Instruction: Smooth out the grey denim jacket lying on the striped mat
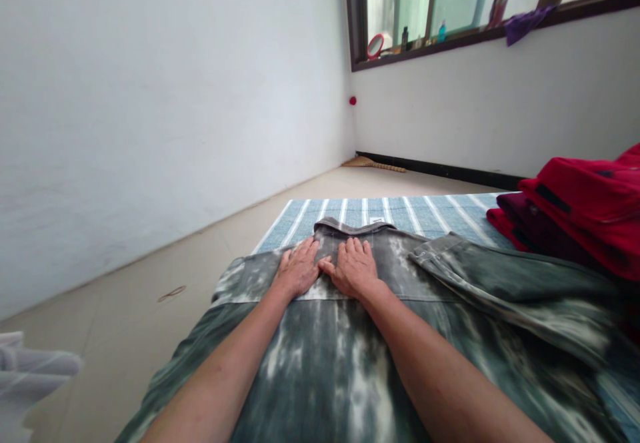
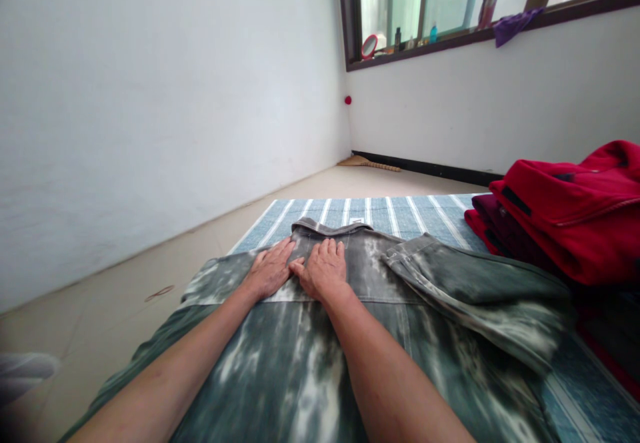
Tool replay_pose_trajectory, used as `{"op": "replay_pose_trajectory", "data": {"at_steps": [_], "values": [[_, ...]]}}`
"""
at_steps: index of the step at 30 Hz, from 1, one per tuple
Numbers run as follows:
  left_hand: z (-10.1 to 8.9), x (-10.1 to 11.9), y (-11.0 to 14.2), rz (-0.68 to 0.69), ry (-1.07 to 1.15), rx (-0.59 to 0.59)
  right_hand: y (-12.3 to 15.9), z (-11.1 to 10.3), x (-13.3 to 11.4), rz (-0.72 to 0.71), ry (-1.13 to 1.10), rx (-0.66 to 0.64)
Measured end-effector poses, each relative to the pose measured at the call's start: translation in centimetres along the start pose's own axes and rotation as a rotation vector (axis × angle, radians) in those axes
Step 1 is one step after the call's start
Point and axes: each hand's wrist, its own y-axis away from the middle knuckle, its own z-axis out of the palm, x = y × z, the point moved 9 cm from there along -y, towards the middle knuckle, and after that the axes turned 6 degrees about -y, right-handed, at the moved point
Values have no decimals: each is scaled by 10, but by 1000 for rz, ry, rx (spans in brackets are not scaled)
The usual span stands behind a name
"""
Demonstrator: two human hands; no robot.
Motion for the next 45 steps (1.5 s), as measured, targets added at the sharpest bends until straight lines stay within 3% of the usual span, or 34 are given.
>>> {"op": "replay_pose_trajectory", "data": {"at_steps": [45], "values": [[0,1,1,0,-13,-3,0,1,0,-11,-6,7]]}}
